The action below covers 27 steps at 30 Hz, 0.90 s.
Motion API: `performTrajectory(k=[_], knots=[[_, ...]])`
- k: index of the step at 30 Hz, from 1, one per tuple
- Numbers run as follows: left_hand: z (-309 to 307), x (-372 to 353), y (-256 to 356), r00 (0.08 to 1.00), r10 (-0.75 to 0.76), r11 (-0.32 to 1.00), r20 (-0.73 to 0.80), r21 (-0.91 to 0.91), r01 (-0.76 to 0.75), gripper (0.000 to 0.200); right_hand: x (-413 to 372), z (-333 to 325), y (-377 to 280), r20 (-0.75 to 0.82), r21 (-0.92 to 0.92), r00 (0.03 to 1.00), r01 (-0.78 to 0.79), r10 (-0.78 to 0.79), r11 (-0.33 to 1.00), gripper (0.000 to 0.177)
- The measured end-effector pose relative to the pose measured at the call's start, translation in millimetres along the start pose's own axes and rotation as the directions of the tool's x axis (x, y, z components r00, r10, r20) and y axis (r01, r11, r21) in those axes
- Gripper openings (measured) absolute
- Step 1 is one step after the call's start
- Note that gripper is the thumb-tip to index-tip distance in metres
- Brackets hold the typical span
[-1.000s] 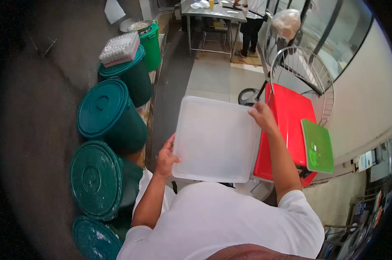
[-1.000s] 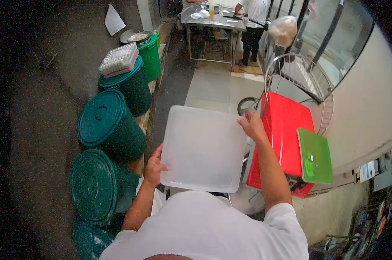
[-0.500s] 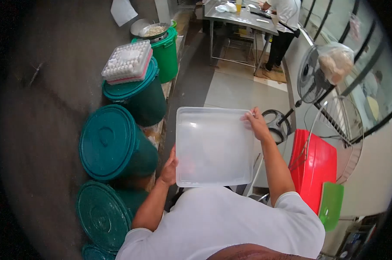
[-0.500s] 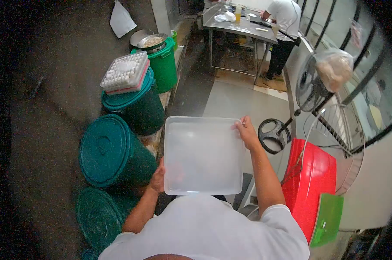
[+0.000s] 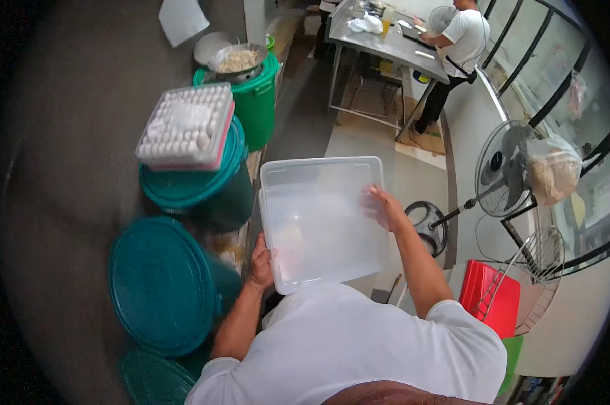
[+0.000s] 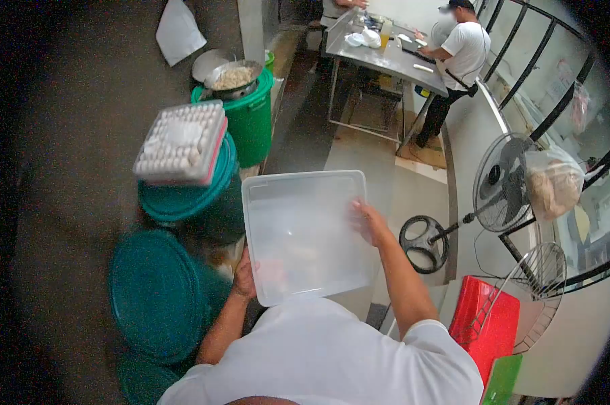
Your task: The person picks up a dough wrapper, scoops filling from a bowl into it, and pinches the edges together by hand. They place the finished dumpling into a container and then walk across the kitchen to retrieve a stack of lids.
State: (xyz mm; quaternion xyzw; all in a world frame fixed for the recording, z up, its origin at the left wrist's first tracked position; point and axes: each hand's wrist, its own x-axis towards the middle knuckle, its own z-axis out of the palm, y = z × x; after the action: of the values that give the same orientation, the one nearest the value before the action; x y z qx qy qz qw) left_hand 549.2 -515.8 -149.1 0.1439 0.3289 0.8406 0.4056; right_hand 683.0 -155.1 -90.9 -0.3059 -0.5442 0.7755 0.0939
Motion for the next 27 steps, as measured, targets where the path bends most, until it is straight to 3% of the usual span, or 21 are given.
performTrajectory(k=[2, 4, 6, 8, 9, 11, 13, 15, 16, 18, 23, 25, 27], knots=[[-15.5, 37.2, 17.3, 0.989, -0.117, 0.992, -0.094, -0.063, 0.112, 0.062, 1.6, 18.7, -40.4, -0.025, -0.046, 1.0, 0.013, -0.014, 0.999, 0.049], [-27.8, 67.0, 26.2, 0.987, -0.143, 0.989, -0.07, -0.045, 0.14, 0.058, -16.5, 41.4, -92.5, -0.051, -0.335, 0.998, 0.024, -0.043, 0.942, 0.05], [-37.3, 100.1, 24.7, 0.986, -0.162, 0.987, -0.041, -0.025, 0.161, 0.054, -12.0, 37.2, -115.5, -0.025, -0.35, 0.999, 0.034, -0.045, 0.936, 0.051], [-47.0, 130.3, 13.8, 0.95, -0.237, 0.97, -0.205, -0.109, 0.218, 0.049, 10.9, 15.3, -128.3, 0.031, -0.369, 0.992, 0.122, -0.119, 0.921, 0.051], [-52.3, 141.6, 10.8, 0.95, -0.24, 0.969, -0.2, -0.105, 0.223, 0.049, 24.5, 2.5, -133.5, 0.026, -0.365, 0.992, 0.124, -0.123, 0.923, 0.051], [-50.8, 167.0, 10.3, 0.962, -0.109, 0.981, -0.249, 0.127, 0.144, 0.053, 55.1, -12.4, -154.6, -0.202, -0.213, 0.959, 0.157, -0.201, 0.964, 0.051], [-53.4, 190.9, 8.9, 0.943, -0.091, 0.975, -0.32, 0.165, 0.15, 0.057, 99.4, -26.1, -170.1, -0.266, -0.155, 0.94, 0.178, -0.214, 0.972, 0.047], [-66.2, 211.0, 5.0, 0.922, -0.146, 0.965, -0.357, 0.155, 0.213, 0.061, 164.5, -48.0, -171.6, -0.459, 0.056, 0.861, 0.275, -0.22, 0.96, 0.043], [-76.9, 222.2, -0.8, 0.928, -0.139, 0.969, -0.347, 0.147, 0.2, 0.062, 196.9, -55.2, -175.6, -0.456, 0.06, 0.863, 0.274, -0.218, 0.96, 0.043], [-64.9, 242.9, 4.3, 0.902, -0.164, 0.965, -0.4, 0.123, 0.23, 0.063, 265.3, -61.4, -186.1, -0.488, 0.361, 0.864, 0.33, -0.125, 0.872, 0.042], [-42.0, 311.5, 17.7, 0.868, -0.211, 0.973, -0.45, -0.01, 0.232, 0.067, 429.5, -79.3, -222.6, -0.419, 0.509, 0.897, 0.363, -0.144, 0.78, 0.044], [-42.5, 337.9, 14.5, 0.868, -0.184, 0.973, -0.462, 0.039, 0.227, 0.069, 490.3, -84.2, -245.3, -0.421, 0.564, 0.899, 0.361, -0.117, 0.743, 0.045], [-50.2, 356.2, 5.9, 0.863, -0.16, 0.971, -0.48, 0.082, 0.226, 0.071, 540.2, -81.1, -269.7, -0.506, 0.532, 0.846, 0.46, -0.168, 0.711, 0.05]])
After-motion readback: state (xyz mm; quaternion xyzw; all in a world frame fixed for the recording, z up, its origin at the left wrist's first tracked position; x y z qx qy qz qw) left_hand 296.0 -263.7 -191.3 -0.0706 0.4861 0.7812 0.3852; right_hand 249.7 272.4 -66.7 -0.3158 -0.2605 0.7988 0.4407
